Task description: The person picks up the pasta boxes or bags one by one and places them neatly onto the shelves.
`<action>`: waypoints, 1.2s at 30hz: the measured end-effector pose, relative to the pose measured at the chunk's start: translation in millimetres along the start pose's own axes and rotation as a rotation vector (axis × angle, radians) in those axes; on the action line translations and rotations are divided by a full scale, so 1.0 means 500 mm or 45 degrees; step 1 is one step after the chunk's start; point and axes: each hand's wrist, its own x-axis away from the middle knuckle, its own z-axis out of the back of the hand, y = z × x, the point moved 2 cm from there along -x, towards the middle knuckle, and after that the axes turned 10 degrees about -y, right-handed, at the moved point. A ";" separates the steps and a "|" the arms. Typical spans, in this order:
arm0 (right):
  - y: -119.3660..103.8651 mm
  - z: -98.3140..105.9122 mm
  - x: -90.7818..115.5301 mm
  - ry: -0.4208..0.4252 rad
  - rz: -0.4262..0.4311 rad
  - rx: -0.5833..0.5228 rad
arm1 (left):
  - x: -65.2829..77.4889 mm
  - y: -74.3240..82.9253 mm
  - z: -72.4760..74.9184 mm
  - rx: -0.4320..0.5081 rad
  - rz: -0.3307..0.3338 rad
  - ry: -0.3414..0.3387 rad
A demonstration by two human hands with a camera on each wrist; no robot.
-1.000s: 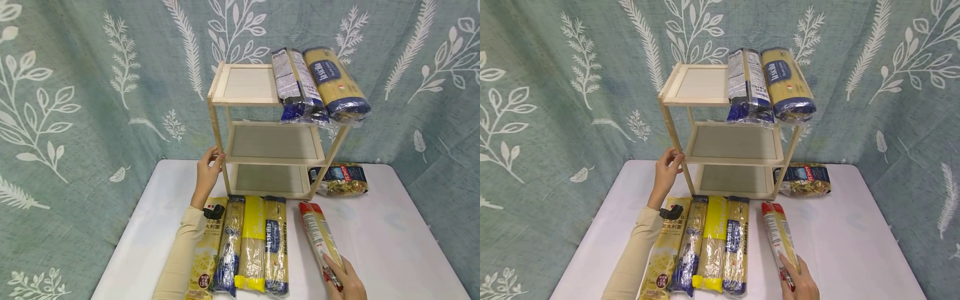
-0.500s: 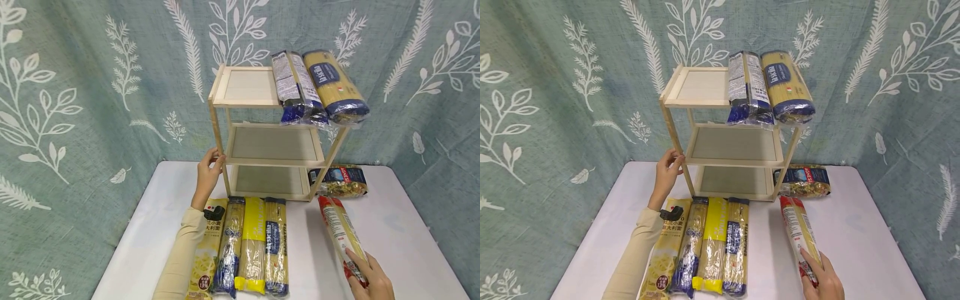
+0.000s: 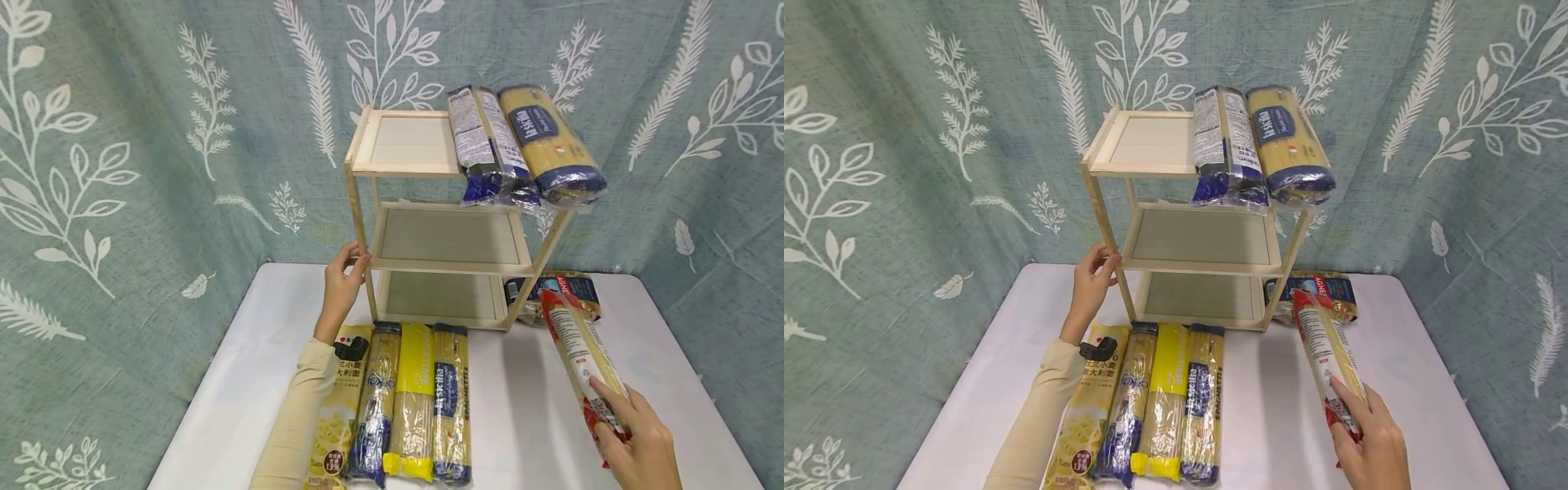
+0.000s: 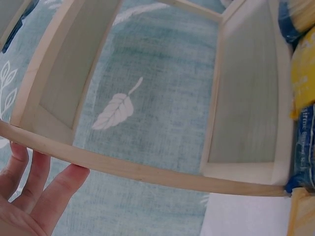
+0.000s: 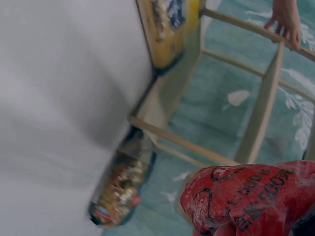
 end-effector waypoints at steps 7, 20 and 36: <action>-0.007 0.042 -0.034 0.027 0.016 -0.016 | 0.006 0.047 -0.003 -0.023 0.001 -0.020; -0.051 0.124 -0.103 0.136 0.195 0.000 | -0.001 0.000 0.001 -0.004 -0.007 0.001; -0.127 0.230 -0.193 0.242 0.218 0.004 | 0.002 -0.001 0.003 -0.007 0.029 0.004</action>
